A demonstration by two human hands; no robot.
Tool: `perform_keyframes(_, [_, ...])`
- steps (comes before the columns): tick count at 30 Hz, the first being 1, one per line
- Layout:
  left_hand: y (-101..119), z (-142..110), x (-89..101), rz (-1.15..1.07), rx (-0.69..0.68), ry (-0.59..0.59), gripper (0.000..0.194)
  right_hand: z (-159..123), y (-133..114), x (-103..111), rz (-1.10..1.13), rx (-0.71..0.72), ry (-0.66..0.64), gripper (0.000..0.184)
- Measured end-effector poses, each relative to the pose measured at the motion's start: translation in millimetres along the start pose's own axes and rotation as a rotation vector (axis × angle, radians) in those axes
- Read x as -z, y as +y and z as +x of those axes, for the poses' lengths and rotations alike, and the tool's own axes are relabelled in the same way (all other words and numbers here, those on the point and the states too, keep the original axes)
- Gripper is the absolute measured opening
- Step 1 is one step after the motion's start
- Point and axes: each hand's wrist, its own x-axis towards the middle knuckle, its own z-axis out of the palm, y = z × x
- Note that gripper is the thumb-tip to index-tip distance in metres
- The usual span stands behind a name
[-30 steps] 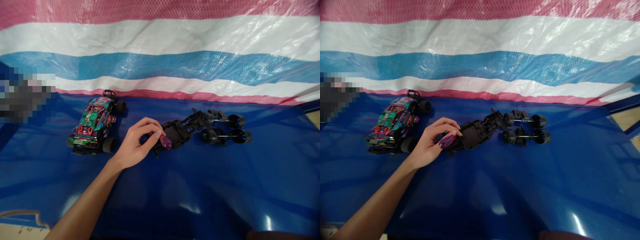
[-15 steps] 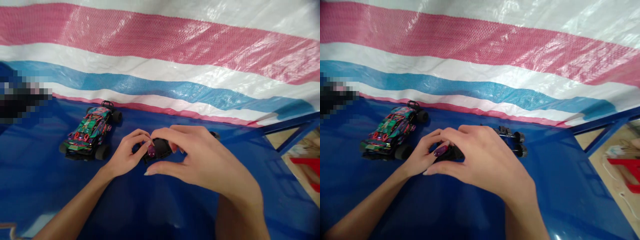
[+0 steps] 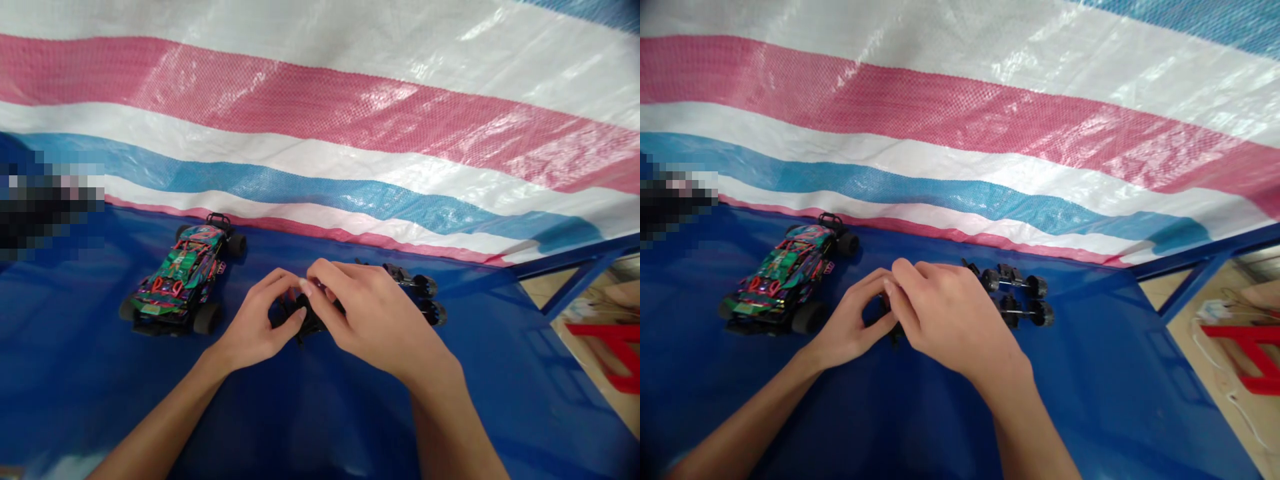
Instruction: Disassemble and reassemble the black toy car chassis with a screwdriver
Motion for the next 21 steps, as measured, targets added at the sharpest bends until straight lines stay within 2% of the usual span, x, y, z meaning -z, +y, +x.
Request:
perform_keyframes(2, [-1.6,-0.9,1.0,0.000,-0.006,0.003,0.020,2.6,0.5,-4.6,-0.053,-0.036,0.040,0.030])
perform_keyframes(4, [-3.3,-1.6,1.8,0.002,-0.016,-0.006,0.018,2.8,0.1,-5.8,-0.049,-0.065,0.031,0.031])
perform_keyframes(7, [-5.2,-2.6,2.0,-0.007,-0.030,-0.041,0.025,-0.5,-2.1,-2.9,0.015,-0.040,-0.017,0.022])
perform_keyframes(9, [-5.6,-2.9,1.7,-0.032,-0.023,-0.061,0.034,-2.0,-4.1,-1.8,0.011,-0.011,0.006,0.033])
perform_keyframes(10, [-5.6,-2.9,1.5,-0.041,-0.019,-0.066,0.035,-1.8,-4.9,-2.1,-0.007,-0.002,0.030,0.032])
perform_keyframes(12, [-5.6,-2.7,1.1,-0.048,-0.032,-0.062,0.033,0.4,-5.6,-4.3,-0.058,0.009,0.055,0.022])
perform_keyframes(17, [-6.5,-3.4,-0.6,-0.060,-0.040,-0.032,0.018,4.8,-3.1,-7.1,-0.138,0.002,0.018,0.022])
perform_keyframes(21, [-7.1,-4.8,-1.0,-0.100,-0.012,-0.029,0.035,1.0,-2.9,-2.9,-0.001,0.003,0.011,0.051])
